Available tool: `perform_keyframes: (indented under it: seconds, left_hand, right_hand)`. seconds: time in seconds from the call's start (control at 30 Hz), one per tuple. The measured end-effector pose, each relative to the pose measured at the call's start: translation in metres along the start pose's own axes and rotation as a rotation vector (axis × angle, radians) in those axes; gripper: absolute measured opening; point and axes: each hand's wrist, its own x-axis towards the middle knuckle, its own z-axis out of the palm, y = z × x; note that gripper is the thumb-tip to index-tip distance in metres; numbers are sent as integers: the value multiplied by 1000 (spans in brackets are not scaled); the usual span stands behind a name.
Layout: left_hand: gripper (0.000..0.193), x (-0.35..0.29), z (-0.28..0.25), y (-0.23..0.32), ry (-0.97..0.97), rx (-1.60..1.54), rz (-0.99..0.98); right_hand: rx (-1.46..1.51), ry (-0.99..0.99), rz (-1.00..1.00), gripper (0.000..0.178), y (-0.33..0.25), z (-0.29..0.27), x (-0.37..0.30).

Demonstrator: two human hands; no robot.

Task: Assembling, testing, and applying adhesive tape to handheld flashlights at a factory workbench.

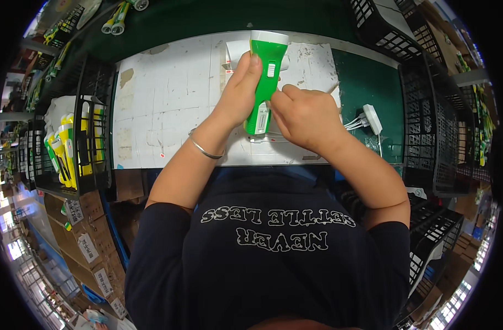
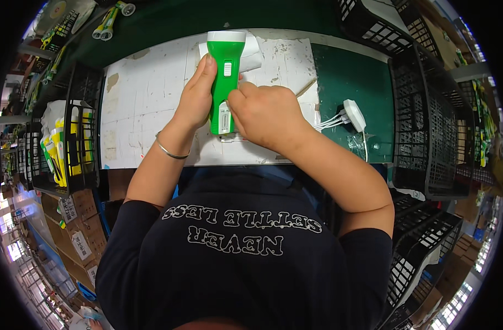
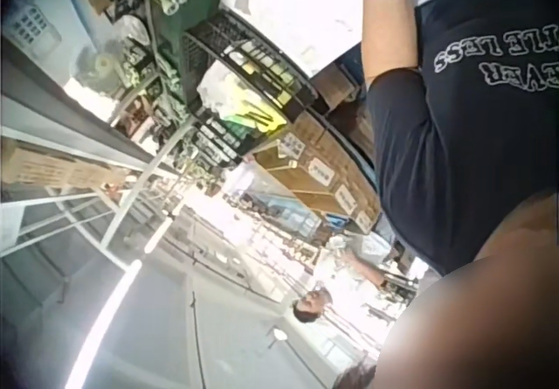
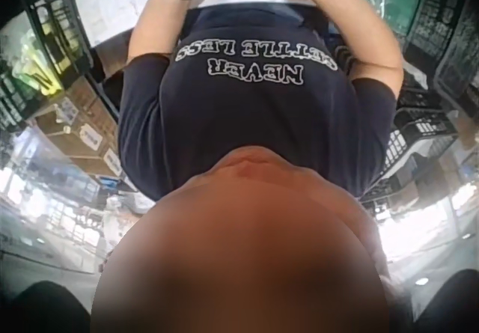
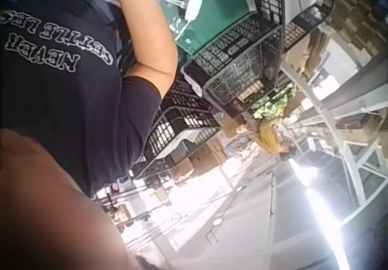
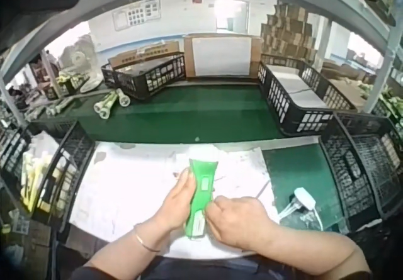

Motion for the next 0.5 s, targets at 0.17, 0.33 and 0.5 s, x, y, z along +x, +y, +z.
perform_keyframes:
  seconds: [0.17,0.33,0.5]
  left_hand:
    - [46,2,-13,0,61,-158,-84]
    - [45,6,-19,5,55,-345,-180]
    - [41,-3,1,0,-44,-343,-199]
  right_hand:
    - [288,-113,-218,17,-9,-9,-25]
    - [318,-48,-186,26,-19,-9,-24]
    - [615,86,384,35,2,12,3]
